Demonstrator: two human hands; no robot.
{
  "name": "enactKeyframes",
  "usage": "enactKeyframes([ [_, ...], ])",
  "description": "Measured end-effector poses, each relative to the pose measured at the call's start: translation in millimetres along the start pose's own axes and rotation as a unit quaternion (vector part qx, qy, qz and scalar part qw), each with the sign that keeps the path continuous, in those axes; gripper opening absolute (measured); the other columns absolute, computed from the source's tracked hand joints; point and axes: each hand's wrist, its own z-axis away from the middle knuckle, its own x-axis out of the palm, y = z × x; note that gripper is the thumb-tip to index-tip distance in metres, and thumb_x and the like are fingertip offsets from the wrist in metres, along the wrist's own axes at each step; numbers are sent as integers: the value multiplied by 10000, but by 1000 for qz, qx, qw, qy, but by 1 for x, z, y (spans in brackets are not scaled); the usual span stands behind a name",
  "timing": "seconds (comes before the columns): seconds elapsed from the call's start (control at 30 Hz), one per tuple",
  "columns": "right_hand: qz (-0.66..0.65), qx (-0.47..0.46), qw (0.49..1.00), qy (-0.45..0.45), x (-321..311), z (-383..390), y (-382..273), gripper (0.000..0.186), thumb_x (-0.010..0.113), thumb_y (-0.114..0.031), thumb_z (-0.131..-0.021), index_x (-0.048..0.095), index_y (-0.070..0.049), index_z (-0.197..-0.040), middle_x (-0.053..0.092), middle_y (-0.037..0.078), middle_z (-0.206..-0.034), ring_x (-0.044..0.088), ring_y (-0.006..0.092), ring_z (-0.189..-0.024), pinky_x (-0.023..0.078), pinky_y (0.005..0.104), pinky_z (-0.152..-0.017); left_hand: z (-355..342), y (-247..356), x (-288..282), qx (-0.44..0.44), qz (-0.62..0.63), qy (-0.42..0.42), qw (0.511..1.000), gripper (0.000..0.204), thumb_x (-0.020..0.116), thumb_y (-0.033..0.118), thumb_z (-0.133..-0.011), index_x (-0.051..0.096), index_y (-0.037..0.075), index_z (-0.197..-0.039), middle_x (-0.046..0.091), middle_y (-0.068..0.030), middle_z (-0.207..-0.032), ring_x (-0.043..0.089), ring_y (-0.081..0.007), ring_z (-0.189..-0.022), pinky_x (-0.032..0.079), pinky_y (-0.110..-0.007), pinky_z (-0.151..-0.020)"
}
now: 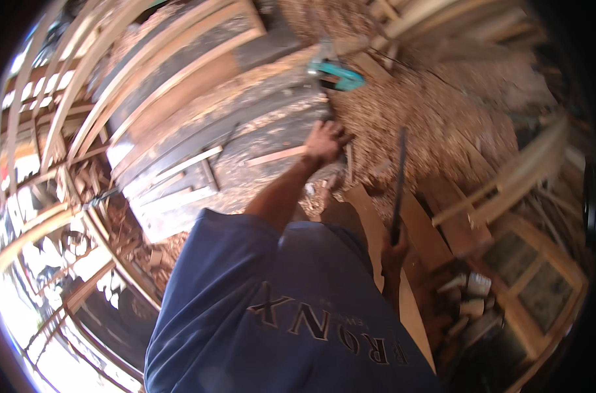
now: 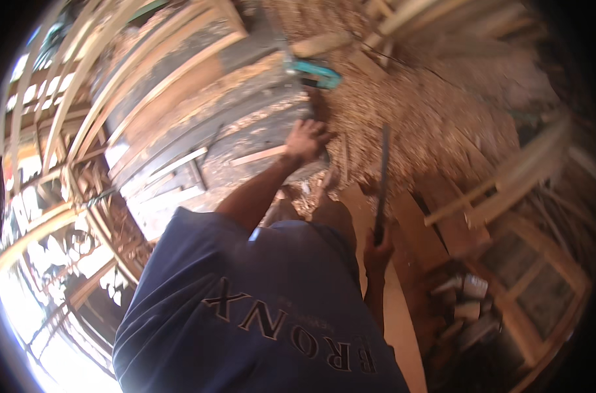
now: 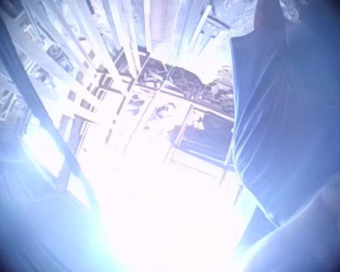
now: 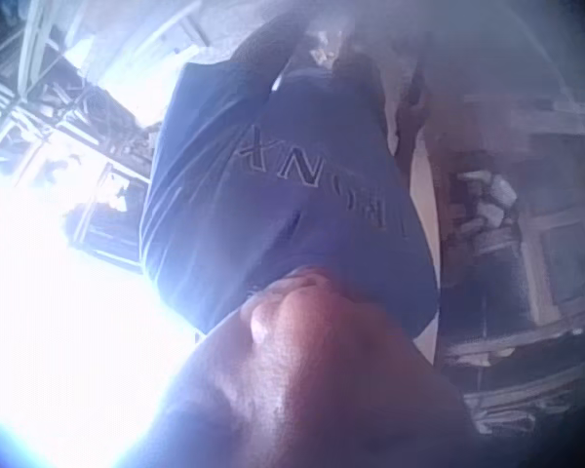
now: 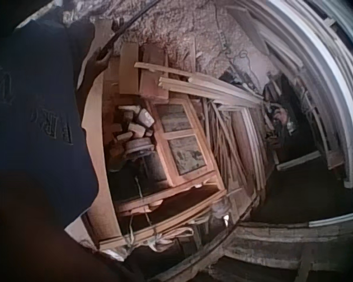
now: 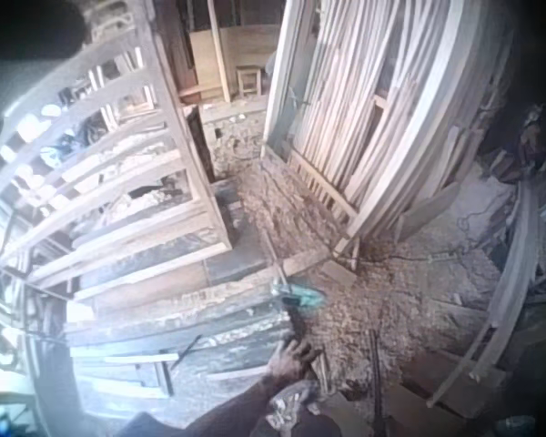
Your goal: The person uses a hand saw to cut small wooden strips clamped to a workbench. They repeatedly position the wood, saw through it, and remove the cut pieces. The person also briefly marks a wooden frame with a pencil before resuming cutting.
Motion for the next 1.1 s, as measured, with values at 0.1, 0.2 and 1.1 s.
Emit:
enactKeyframes([
  [0.1, -39, -94, 995, 4, 9, 6, -10, 472, 674, -174, -885, 549, 24, -1295, 652, 167, -992, 651, 269, -884, 514, 354, -786, 23, -3, 0, -14, 0, 25, 1000, 488, 620, 220, -830, 597, 227, -1318, 554, -82, -1227, 476, -252, -1187, 347, -424, -1001],
  [0.2, -5, -254, 967, -17, 22, -8, -31, 469, 684, -153, -877, 562, 10, -1299, 660, 180, -1014, 659, 302, -918, 521, 378, -788, 62, -3, -2, -45, 12, 60, 997, 463, 509, 198, -904, 559, 196, -1365, 547, -84, -1215, 471, -232, -1189, 340, -442, -1002],
  [1.1, -42, -242, 962, 122, 155, -104, 32, 275, 634, -10, -866, 634, -43, -1139, 639, 153, -1095, 604, 328, -1045, 487, 395, -906, 223, -24, -15, -189, 38, 231, 954, 282, 630, 107, -903, 632, 105, -1185, 620, -89, -1244, 567, -284, -1150, 362, -457, -994],
])
